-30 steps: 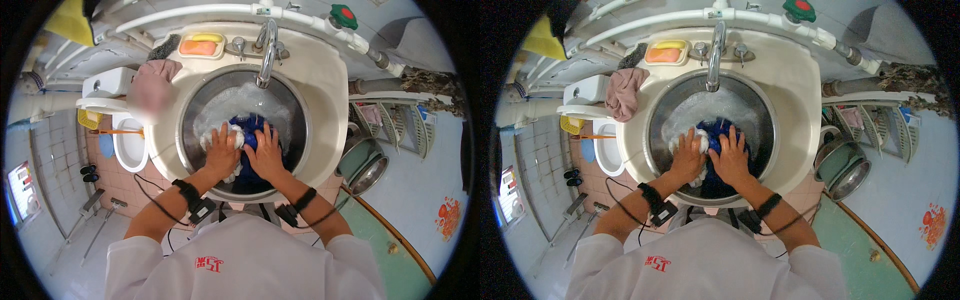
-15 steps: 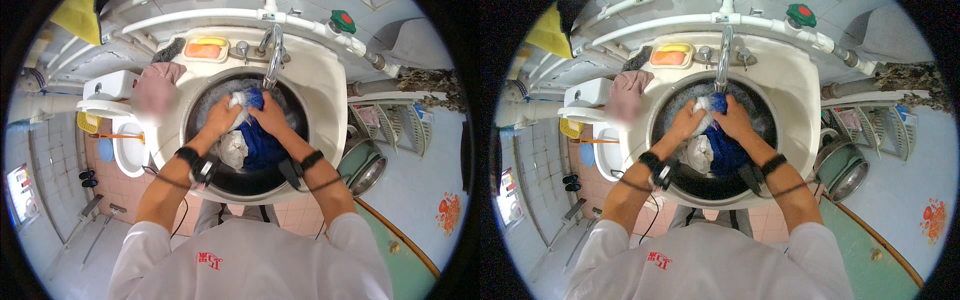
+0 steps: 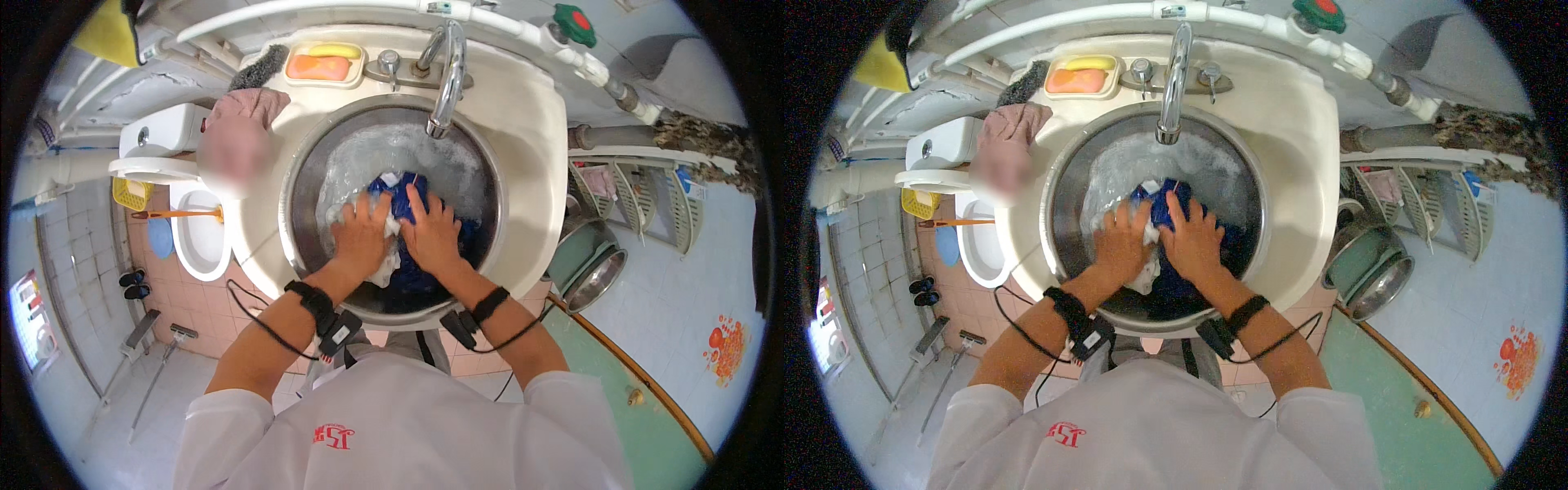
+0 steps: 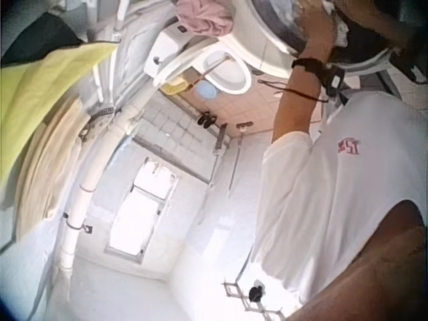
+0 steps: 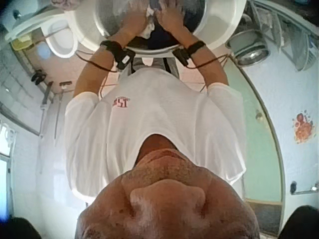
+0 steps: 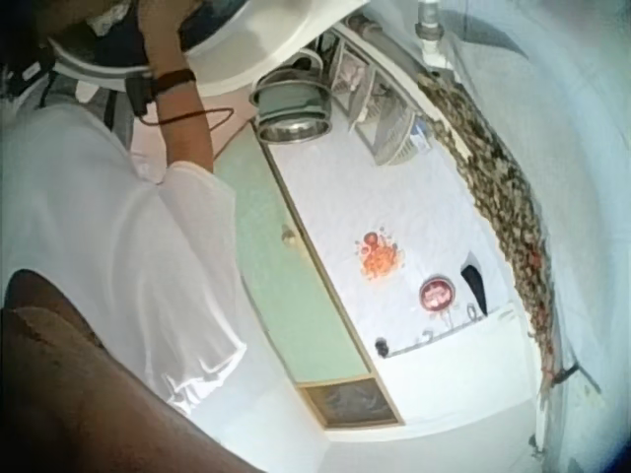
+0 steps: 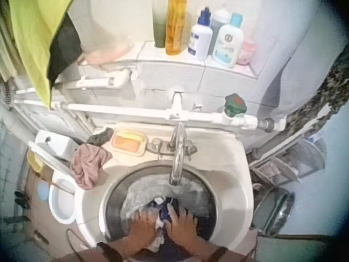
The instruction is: The person uses a long-handled brush to scrub the inside of a toilet bowl, then moves to a sink to hand-wash clothes in a basin with soapy water.
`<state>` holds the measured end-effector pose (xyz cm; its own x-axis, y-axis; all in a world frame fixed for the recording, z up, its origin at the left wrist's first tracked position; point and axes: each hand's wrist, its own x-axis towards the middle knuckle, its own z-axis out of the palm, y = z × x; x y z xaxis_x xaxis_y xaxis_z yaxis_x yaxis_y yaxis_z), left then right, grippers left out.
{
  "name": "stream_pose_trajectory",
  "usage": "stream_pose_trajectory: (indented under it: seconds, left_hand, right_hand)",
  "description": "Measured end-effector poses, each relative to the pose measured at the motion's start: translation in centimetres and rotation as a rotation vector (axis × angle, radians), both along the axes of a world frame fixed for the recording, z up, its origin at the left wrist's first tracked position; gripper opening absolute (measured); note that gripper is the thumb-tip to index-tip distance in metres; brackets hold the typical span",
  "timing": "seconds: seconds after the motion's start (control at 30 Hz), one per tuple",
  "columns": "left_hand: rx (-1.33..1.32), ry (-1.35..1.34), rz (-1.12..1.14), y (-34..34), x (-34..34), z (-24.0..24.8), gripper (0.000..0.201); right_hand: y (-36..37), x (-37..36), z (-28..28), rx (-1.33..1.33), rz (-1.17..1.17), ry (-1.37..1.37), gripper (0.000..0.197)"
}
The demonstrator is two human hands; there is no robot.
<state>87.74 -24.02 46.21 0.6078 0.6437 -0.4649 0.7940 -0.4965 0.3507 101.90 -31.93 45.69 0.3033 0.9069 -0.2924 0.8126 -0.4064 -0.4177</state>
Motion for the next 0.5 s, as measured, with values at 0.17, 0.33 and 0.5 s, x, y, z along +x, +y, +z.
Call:
stream_pose_trajectory:
  seconds: [0.17, 0.33, 0.5]
  left_hand:
    - [-0.028, 0.219, -0.243, 6.3, 3.5, -3.2, 0.047]
    - [-0.153, -0.045, -0.091, 12.3, 3.0, -4.3, 0.056]
    - [-0.094, -0.487, 0.264, 6.7, 0.0, 4.7, 0.050]
  right_hand:
    - [5.3, 3.2, -5.3, 0.020, -0.011, -0.062, 0.048]
    - [10.7, 6.1, -3.5, -0.039, -0.164, 0.268, 0.055]
    - [3.7, 3.0, 6.1, 0.323, -0.245, 0.495, 0.052]
